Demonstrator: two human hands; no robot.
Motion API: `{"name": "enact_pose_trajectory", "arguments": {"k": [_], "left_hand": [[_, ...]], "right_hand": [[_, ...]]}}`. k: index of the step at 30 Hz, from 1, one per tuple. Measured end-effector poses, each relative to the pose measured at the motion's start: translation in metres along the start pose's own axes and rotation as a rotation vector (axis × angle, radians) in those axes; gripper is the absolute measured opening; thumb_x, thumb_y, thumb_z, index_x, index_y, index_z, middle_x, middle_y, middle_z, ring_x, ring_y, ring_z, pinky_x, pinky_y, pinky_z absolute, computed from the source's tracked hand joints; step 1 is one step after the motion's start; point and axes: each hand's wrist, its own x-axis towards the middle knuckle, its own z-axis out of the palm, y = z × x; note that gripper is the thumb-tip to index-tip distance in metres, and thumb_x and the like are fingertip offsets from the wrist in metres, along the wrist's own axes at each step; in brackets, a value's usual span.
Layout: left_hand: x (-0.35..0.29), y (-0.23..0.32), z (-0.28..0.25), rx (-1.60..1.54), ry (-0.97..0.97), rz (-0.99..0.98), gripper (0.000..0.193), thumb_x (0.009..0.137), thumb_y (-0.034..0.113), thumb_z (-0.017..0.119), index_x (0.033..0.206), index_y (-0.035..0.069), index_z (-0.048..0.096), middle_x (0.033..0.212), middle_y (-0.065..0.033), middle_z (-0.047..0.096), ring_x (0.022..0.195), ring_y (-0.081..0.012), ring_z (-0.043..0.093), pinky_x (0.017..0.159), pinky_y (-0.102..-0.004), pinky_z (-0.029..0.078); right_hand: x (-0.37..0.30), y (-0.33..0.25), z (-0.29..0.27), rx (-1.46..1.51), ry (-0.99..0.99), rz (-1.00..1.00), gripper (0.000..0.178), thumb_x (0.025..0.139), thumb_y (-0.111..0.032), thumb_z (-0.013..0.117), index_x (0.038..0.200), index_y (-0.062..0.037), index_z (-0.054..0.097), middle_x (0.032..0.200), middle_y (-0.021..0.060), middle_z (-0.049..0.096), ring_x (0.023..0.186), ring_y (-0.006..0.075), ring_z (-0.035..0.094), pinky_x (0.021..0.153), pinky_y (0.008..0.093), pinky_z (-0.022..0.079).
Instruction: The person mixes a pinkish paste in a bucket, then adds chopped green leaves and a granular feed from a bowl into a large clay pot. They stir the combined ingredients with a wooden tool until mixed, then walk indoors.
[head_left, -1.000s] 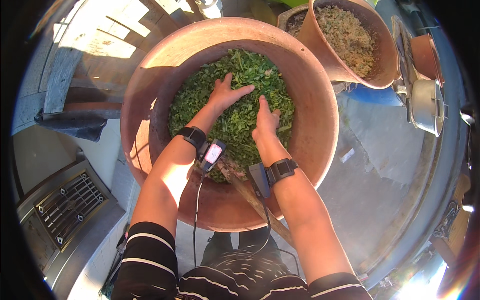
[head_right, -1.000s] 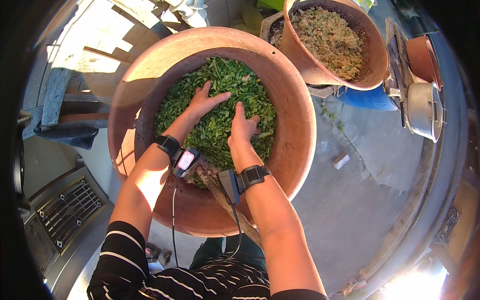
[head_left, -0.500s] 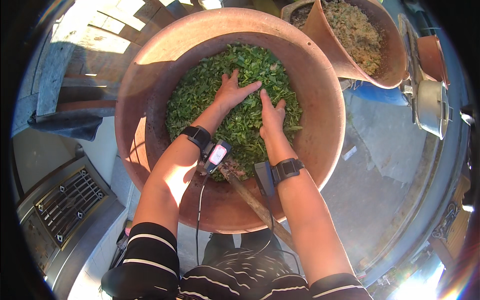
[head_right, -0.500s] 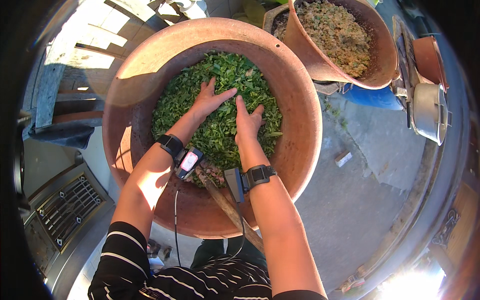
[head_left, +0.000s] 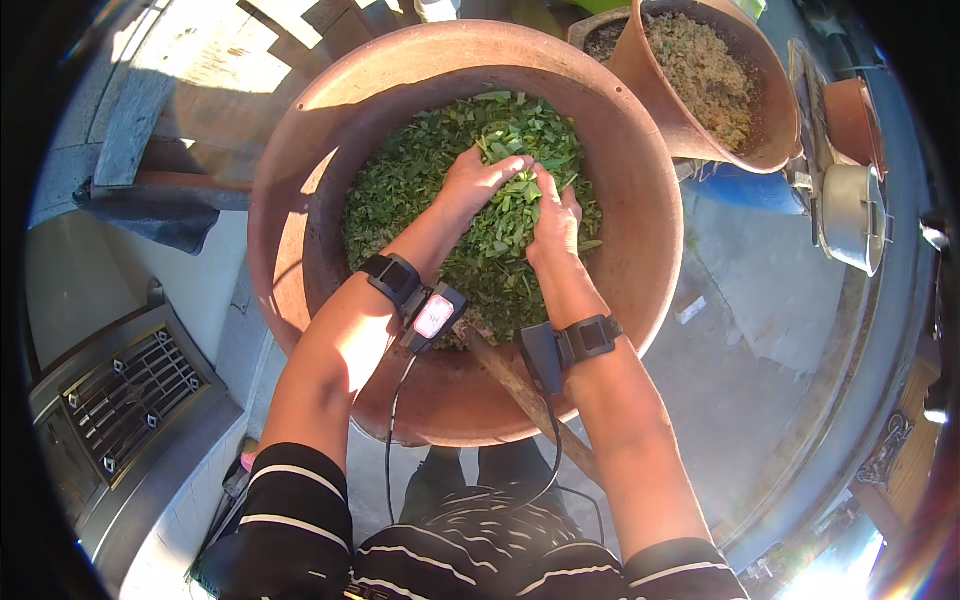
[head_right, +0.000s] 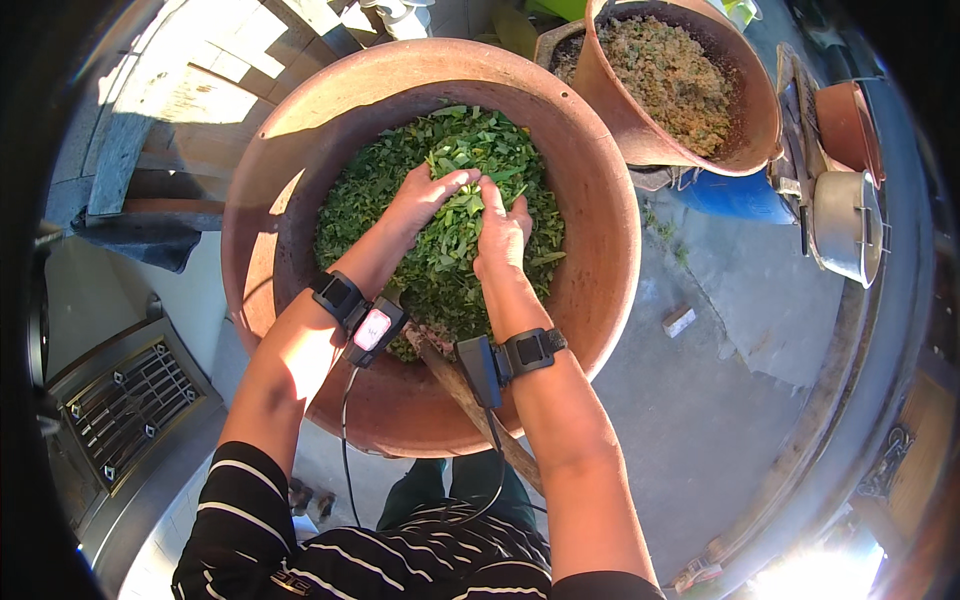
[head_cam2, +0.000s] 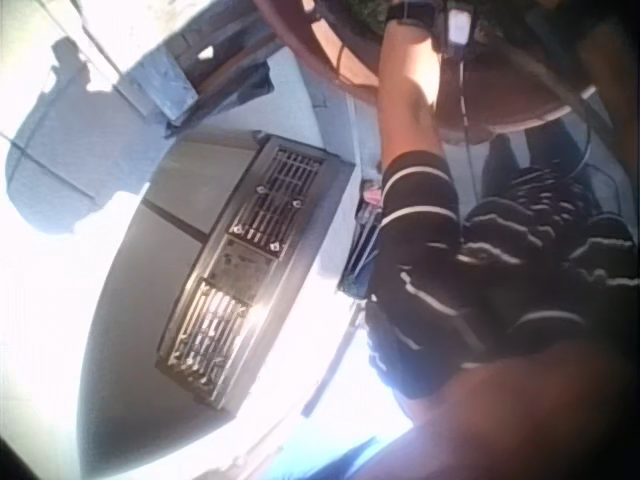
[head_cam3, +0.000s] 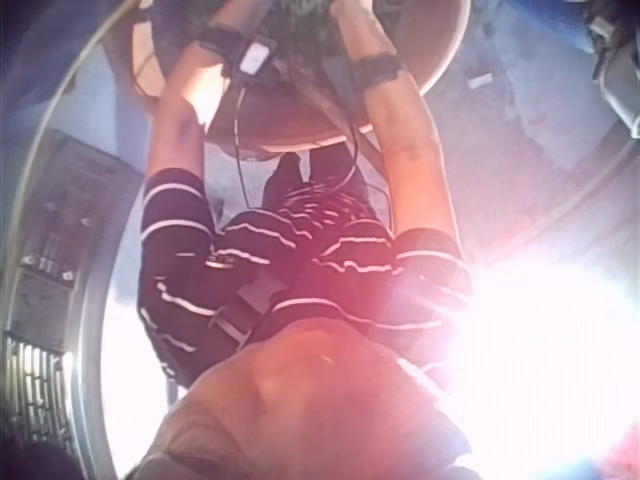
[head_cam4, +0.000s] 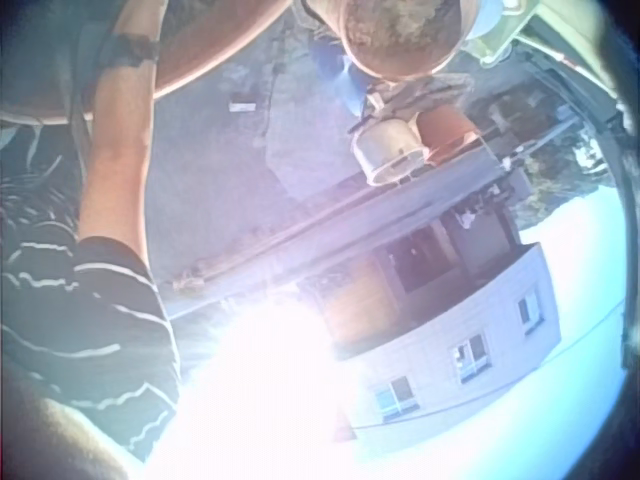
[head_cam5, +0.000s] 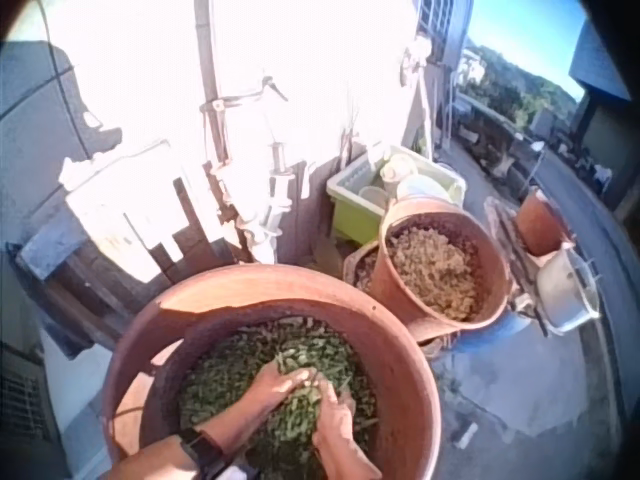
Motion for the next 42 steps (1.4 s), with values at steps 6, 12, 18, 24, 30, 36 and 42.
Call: {"name": "enact_pose_trajectory", "arguments": {"k": [6, 12, 18, 24, 30, 36, 42], "left_hand": [[-0.04, 0.033, -0.003, 0.029, 0.031, 0.058, 0.035, 0.084, 0.025, 0.072, 0.112, 0.004, 0.066, 0.102, -0.005, 0.069, 0.09, -0.0131, 0.062, 0.082, -0.0297, 0.049], [-0.118, 0.064, -0.013, -0.064, 0.029, 0.203, 0.029, 0.087, 0.024, 0.071, 0.108, 0.004, 0.069, 0.099, -0.0036, 0.069, 0.086, -0.0107, 0.062, 0.077, -0.0273, 0.05], [-0.234, 0.061, -0.041, -0.088, 0.136, 0.236, 0.029, 0.087, 0.024, 0.071, 0.108, 0.004, 0.069, 0.099, -0.0043, 0.07, 0.086, -0.0109, 0.064, 0.075, -0.0272, 0.052], [-0.373, 0.023, -0.077, -0.31, 0.235, 0.223, 0.037, 0.079, 0.021, 0.075, 0.11, 0.003, 0.064, 0.1, -0.0065, 0.069, 0.086, -0.0141, 0.066, 0.077, -0.0294, 0.053], [-0.448, -0.101, -0.112, -0.282, 0.429, 0.143, 0.039, 0.079, 0.023, 0.076, 0.11, 0.001, 0.065, 0.098, -0.0079, 0.07, 0.084, -0.0143, 0.066, 0.076, -0.0302, 0.053], [-0.422, -0.288, -0.139, -0.226, 0.561, -0.184, 0.061, 0.075, 0.038, 0.079, 0.118, 0.0, 0.06, 0.118, -0.0181, 0.062, 0.102, -0.024, 0.064, 0.085, -0.0346, 0.05], [-0.391, -0.395, -0.177, 0.07, 0.46, -0.623, 0.085, 0.083, 0.036, 0.068, 0.151, 0.008, 0.027, 0.15, -0.0285, 0.024, 0.141, -0.0367, 0.023, 0.107, -0.0421, 0.035]], "right_hand": [[-0.044, -0.012, -0.004, 0.168, -0.224, -0.196, 0.074, 0.083, -0.035, 0.072, 0.139, 0.002, 0.041, 0.129, 0.0138, 0.054, 0.113, 0.0242, 0.052, 0.097, 0.0416, 0.042], [-0.122, -0.018, -0.003, 0.188, -0.291, -0.291, 0.058, 0.084, -0.028, 0.073, 0.129, 0.0, 0.05, 0.115, 0.0128, 0.06, 0.098, 0.0227, 0.059, 0.081, 0.0397, 0.052], [-0.225, 0.019, -0.007, 0.141, -0.357, -0.274, 0.049, 0.083, -0.024, 0.073, 0.122, -0.0011, 0.053, 0.107, 0.0113, 0.062, 0.088, 0.0229, 0.063, 0.071, 0.0393, 0.056], [-0.324, 0.112, -0.017, 0.128, -0.474, -0.244, 0.043, 0.086, -0.02, 0.071, 0.122, -0.0027, 0.053, 0.108, 0.0092, 0.063, 0.092, 0.0199, 0.062, 0.078, 0.035, 0.053], [-0.339, 0.239, -0.047, -0.032, -0.54, -0.118, 0.044, 0.087, -0.022, 0.07, 0.12, 0.0021, 0.053, 0.107, 0.0091, 0.062, 0.091, 0.0168, 0.061, 0.077, 0.0311, 0.052], [-0.234, 0.391, -0.075, -0.25, -0.487, 0.105, 0.047, 0.091, -0.024, 0.067, 0.128, -0.0012, 0.05, 0.114, 0.0099, 0.061, 0.1, 0.0182, 0.062, 0.081, 0.032, 0.053], [-0.126, 0.492, -0.089, -1.067, -0.399, -0.07, 0.067, 0.087, -0.047, 0.065, 0.138, -0.0076, 0.049, 0.15, 0.0243, 0.029, 0.131, 0.0452, 0.036, 0.087, 0.052, 0.049]]}}
